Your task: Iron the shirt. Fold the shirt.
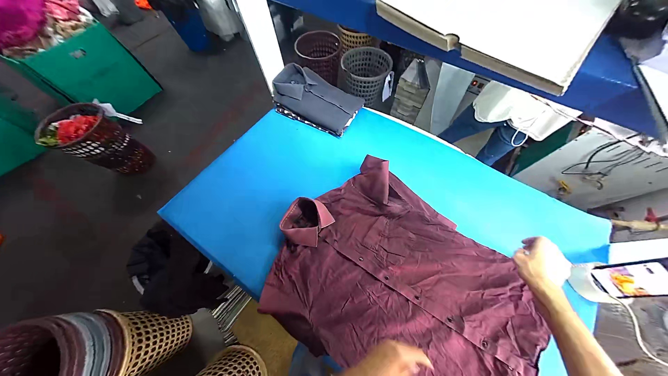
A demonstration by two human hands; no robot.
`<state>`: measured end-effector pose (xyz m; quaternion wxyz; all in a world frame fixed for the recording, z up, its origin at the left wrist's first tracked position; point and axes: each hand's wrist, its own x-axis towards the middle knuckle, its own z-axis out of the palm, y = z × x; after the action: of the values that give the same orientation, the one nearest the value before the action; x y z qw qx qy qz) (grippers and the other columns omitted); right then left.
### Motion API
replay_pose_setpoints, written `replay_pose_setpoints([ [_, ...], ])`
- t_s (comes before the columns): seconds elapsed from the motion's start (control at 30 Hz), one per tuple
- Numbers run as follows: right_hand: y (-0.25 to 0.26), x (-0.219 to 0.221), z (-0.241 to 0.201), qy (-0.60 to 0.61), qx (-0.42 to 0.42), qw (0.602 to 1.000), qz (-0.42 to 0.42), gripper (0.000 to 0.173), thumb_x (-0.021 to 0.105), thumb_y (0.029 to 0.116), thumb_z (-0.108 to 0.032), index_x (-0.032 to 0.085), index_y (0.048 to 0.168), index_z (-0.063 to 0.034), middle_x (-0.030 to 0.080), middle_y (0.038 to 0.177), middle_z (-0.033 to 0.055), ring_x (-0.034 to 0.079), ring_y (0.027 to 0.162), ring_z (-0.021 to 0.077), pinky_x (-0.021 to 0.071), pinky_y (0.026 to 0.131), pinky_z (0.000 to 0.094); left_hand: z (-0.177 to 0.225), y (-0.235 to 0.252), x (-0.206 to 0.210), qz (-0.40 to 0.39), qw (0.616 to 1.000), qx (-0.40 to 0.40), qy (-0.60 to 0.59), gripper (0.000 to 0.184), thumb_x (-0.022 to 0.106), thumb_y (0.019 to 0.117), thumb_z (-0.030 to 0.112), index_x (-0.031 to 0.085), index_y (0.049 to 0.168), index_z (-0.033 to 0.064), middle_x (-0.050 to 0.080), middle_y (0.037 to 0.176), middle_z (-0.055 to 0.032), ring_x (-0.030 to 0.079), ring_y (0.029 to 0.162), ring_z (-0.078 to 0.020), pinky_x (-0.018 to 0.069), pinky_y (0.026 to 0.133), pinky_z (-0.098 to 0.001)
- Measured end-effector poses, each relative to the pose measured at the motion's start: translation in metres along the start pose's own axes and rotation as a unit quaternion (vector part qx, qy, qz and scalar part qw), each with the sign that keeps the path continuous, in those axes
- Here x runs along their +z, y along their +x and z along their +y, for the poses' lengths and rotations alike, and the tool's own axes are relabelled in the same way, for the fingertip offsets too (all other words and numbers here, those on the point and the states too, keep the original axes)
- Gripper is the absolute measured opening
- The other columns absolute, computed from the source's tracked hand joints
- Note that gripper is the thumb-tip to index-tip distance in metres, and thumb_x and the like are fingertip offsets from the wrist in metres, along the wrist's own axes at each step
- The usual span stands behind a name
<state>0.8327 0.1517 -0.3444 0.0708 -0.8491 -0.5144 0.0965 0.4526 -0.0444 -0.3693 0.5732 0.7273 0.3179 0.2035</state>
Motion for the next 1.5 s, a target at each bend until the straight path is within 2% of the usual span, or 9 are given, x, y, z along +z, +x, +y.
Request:
replay_pose_setpoints([
  [0.2, 0.058, 0.070, -0.134, 0.048, -0.177, 0.982, -0.056, 0.023, 0.063, 0.1002, -0.022, 0.072, 0.112, -0.0051, 0.072, 0.106, 0.0190, 0.070, 0.099, 0.0406, 0.0517, 0.084, 0.0686, -0.062, 0.010, -0.255, 0.312, 0.862, -0.184, 0.354, 0.047, 0.065, 0.0834, -0.009, 0.068, 0.128, 0.0056, 0.061, 0.140, -0.0158, 0.056, 0.133, -0.0327, 0.0469, 0.110, -0.0533],
  [0.4, 0.148, 0.064, -0.244, -0.155, -0.302, 0.910, -0.238, 0.021, 0.081, 0.0873, -0.026, 0.074, 0.090, -0.0059, 0.071, 0.087, 0.0187, 0.067, 0.088, 0.0428, 0.0465, 0.081, 0.0718, -0.116, 0.063, -0.356, 0.272, 0.857, -0.226, 0.374, 0.052, 0.081, 0.0773, 0.009, 0.063, 0.126, 0.0017, 0.064, 0.121, -0.0213, 0.062, 0.114, -0.0401, 0.0540, 0.089, -0.0571],
  [0.53, 0.233, -0.026, -0.303, -0.168, -0.105, 0.980, 0.034, 0.045, 0.059, 0.0961, -0.018, 0.052, 0.114, 0.0225, 0.053, 0.117, 0.0516, 0.050, 0.115, 0.0706, 0.0348, 0.090, 0.0847, -0.139, 0.079, -0.366, 0.255, 0.874, -0.231, 0.343, 0.027, 0.074, 0.0785, 0.001, 0.069, 0.105, 0.0032, 0.069, 0.101, -0.0150, 0.069, 0.097, -0.0335, 0.0585, 0.076, -0.0514],
  [0.63, 0.220, -0.038, -0.368, -0.071, -0.158, 0.975, 0.137, 0.048, 0.037, 0.1069, -0.022, 0.047, 0.136, 0.0151, 0.050, 0.135, 0.0450, 0.047, 0.129, 0.0634, 0.0343, 0.100, 0.0793, -0.150, 0.077, -0.367, 0.289, 0.875, -0.223, 0.319, 0.026, 0.073, 0.0765, -0.001, 0.070, 0.102, 0.0055, 0.069, 0.097, -0.0107, 0.071, 0.090, -0.0286, 0.0598, 0.068, -0.0482],
  [0.83, 0.083, 0.173, -0.402, -0.010, -0.471, 0.882, 0.019, 0.044, 0.054, 0.1042, -0.042, 0.067, 0.088, -0.0032, 0.065, 0.088, 0.0166, 0.065, 0.089, 0.0368, 0.0497, 0.084, 0.0571, -0.157, 0.073, -0.362, 0.354, 0.856, -0.237, 0.293, 0.017, 0.072, 0.0819, 0.003, 0.073, 0.097, 0.0098, 0.066, 0.093, -0.0077, 0.068, 0.073, -0.0231, 0.0571, 0.055, -0.0425],
  [1.0, 0.098, 0.198, -0.430, 0.005, -0.495, 0.865, 0.085, 0.048, 0.052, 0.1055, -0.028, 0.055, 0.065, -0.0029, 0.057, 0.063, 0.0145, 0.062, 0.064, 0.0326, 0.0433, 0.060, 0.0483, -0.173, 0.063, -0.368, 0.382, 0.846, -0.196, 0.316, 0.013, 0.076, 0.0830, 0.012, 0.064, 0.078, 0.0072, 0.063, 0.077, -0.0059, 0.065, 0.064, -0.0205, 0.0529, 0.050, -0.0380],
  [1.13, 0.111, 0.213, -0.441, 0.002, -0.474, 0.873, 0.114, 0.048, 0.048, 0.1071, -0.028, 0.052, 0.065, -0.0041, 0.057, 0.064, 0.0143, 0.062, 0.065, 0.0317, 0.0422, 0.062, 0.0482, -0.175, 0.069, -0.381, 0.379, 0.841, -0.197, 0.333, 0.021, 0.078, 0.0852, 0.019, 0.063, 0.074, 0.0093, 0.061, 0.071, -0.0041, 0.062, 0.058, -0.0201, 0.0465, 0.045, -0.0386],
  [1.27, 0.108, 0.211, -0.439, -0.015, -0.456, 0.883, 0.107, 0.050, 0.047, 0.1086, -0.032, 0.054, 0.069, -0.0032, 0.060, 0.069, 0.0159, 0.065, 0.071, 0.0335, 0.0430, 0.065, 0.0504, -0.154, 0.041, -0.371, 0.372, 0.850, -0.254, 0.274, 0.020, 0.070, 0.0980, 0.029, 0.069, 0.100, 0.0083, 0.067, 0.093, -0.0076, 0.068, 0.080, -0.0234, 0.0569, 0.062, -0.0432],
  [1.5, -0.003, 0.155, -0.465, 0.054, -0.480, 0.875, 0.019, 0.034, 0.056, 0.1045, -0.030, 0.071, 0.097, 0.0002, 0.068, 0.095, 0.0190, 0.066, 0.097, 0.0377, 0.0491, 0.094, 0.0568, -0.126, -0.085, -0.232, 0.345, 0.791, -0.384, 0.329, 0.053, 0.049, 0.1049, 0.049, 0.072, 0.102, 0.0007, 0.071, 0.096, -0.0143, 0.073, 0.078, -0.0278, 0.0589, 0.056, -0.0419],
])
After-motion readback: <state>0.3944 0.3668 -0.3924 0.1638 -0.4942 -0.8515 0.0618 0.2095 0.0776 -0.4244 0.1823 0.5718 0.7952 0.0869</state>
